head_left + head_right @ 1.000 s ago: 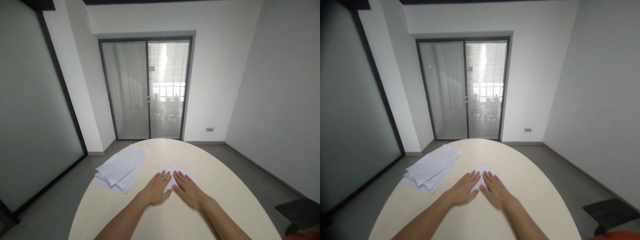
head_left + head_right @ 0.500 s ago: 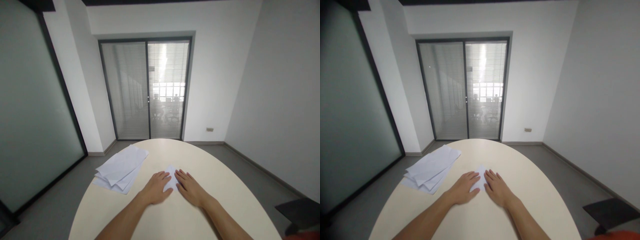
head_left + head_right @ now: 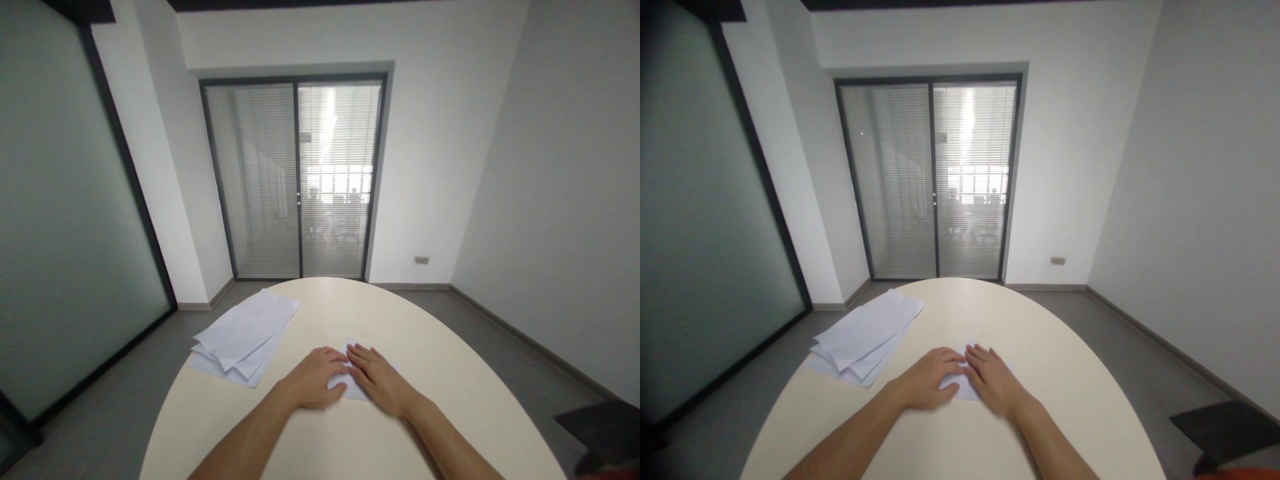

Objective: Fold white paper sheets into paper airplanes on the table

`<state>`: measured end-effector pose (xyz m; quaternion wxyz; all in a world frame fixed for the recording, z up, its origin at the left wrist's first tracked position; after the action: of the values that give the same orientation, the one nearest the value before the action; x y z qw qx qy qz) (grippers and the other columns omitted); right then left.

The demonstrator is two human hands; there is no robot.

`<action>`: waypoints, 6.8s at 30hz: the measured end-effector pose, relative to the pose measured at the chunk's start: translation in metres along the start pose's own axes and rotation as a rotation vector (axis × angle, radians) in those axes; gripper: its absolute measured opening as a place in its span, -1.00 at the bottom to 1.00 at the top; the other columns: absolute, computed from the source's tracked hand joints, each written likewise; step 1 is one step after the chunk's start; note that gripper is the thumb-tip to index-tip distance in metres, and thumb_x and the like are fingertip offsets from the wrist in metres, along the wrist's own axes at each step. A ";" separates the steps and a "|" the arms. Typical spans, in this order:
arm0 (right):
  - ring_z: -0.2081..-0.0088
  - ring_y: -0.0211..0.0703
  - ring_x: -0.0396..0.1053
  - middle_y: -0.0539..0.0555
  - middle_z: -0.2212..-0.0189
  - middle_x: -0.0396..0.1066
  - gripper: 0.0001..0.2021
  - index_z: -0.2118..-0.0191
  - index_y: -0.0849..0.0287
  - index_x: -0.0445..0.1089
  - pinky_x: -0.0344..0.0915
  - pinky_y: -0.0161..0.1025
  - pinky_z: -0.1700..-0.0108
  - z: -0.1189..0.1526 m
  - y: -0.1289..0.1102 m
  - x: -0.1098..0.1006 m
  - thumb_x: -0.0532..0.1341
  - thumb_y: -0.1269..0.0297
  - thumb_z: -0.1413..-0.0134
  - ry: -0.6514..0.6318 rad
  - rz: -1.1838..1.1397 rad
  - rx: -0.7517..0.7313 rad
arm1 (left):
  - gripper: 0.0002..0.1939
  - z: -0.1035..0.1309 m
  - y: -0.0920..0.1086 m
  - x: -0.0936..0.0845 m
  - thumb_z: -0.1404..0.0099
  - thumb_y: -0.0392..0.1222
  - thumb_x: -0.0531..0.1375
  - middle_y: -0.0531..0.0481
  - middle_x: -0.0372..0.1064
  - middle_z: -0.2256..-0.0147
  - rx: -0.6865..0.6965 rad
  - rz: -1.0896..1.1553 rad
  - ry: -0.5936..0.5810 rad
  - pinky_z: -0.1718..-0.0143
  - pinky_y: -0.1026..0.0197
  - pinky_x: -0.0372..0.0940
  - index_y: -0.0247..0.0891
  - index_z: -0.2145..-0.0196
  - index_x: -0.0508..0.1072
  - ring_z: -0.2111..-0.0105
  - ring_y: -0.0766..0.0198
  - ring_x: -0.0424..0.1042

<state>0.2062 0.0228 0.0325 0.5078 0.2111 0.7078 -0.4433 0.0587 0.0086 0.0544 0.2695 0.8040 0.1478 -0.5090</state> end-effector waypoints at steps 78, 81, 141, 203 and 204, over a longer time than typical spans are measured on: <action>-0.03 0.14 0.27 0.28 -0.07 0.35 -0.60 0.02 0.23 0.41 0.24 -0.01 -0.02 0.004 0.041 -0.022 -0.08 0.20 -0.26 0.265 0.356 0.406 | -0.60 0.003 -0.025 0.009 -0.35 -0.07 0.08 -0.12 0.28 -0.13 -0.283 -0.202 0.081 -0.20 -0.02 0.05 -0.19 -0.10 0.34 -0.12 0.06 0.21; -0.02 0.12 0.28 0.26 -0.04 0.37 -0.61 0.05 0.19 0.43 0.25 -0.04 -0.02 0.004 0.041 -0.023 -0.07 0.19 -0.25 0.263 0.350 0.404 | -0.61 0.003 -0.025 0.008 -0.34 -0.08 0.09 -0.11 0.29 -0.12 -0.282 -0.201 0.087 -0.20 -0.03 0.06 -0.19 -0.09 0.35 -0.10 0.06 0.23; 0.17 -0.07 0.38 0.11 0.21 0.50 -0.81 0.11 0.06 0.46 0.26 -0.11 0.13 0.025 -0.006 -0.075 0.12 0.34 -0.26 0.738 0.242 -0.265 | -0.87 0.013 -0.044 -0.030 -0.30 -0.31 0.17 0.00 0.40 0.27 -0.322 0.045 0.769 0.14 0.12 0.29 -0.20 0.18 0.40 0.22 0.19 0.39; -0.07 0.07 0.29 0.16 -0.08 0.38 -0.61 -0.09 0.00 0.42 0.22 0.01 -0.10 0.008 -0.038 -0.022 0.16 0.12 -0.15 0.061 0.085 -0.227 | -0.70 -0.004 -0.024 -0.009 -0.24 -0.42 0.08 -0.01 0.45 0.15 -0.231 0.025 0.261 0.01 0.14 0.27 -0.18 0.13 0.46 0.10 0.19 0.38; -0.09 0.08 0.27 0.17 -0.10 0.36 -0.59 -0.12 -0.01 0.39 0.22 0.02 -0.10 0.007 -0.036 -0.020 0.15 0.11 -0.16 0.069 0.096 -0.211 | -0.72 -0.004 -0.022 -0.010 -0.26 -0.40 0.08 -0.02 0.46 0.17 -0.230 0.018 0.258 0.03 0.14 0.28 -0.18 0.14 0.47 0.12 0.19 0.39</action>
<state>0.1912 0.0011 0.0648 0.5231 0.2053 0.7567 -0.3341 0.0459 0.0291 0.0584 0.3430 0.8279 0.2312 -0.3788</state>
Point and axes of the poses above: each hand's wrist, its own z-axis away from the middle knuckle, its own x-axis out of the palm, y = z × x, the point moved 6 cm from there along -z, towards the middle knuckle
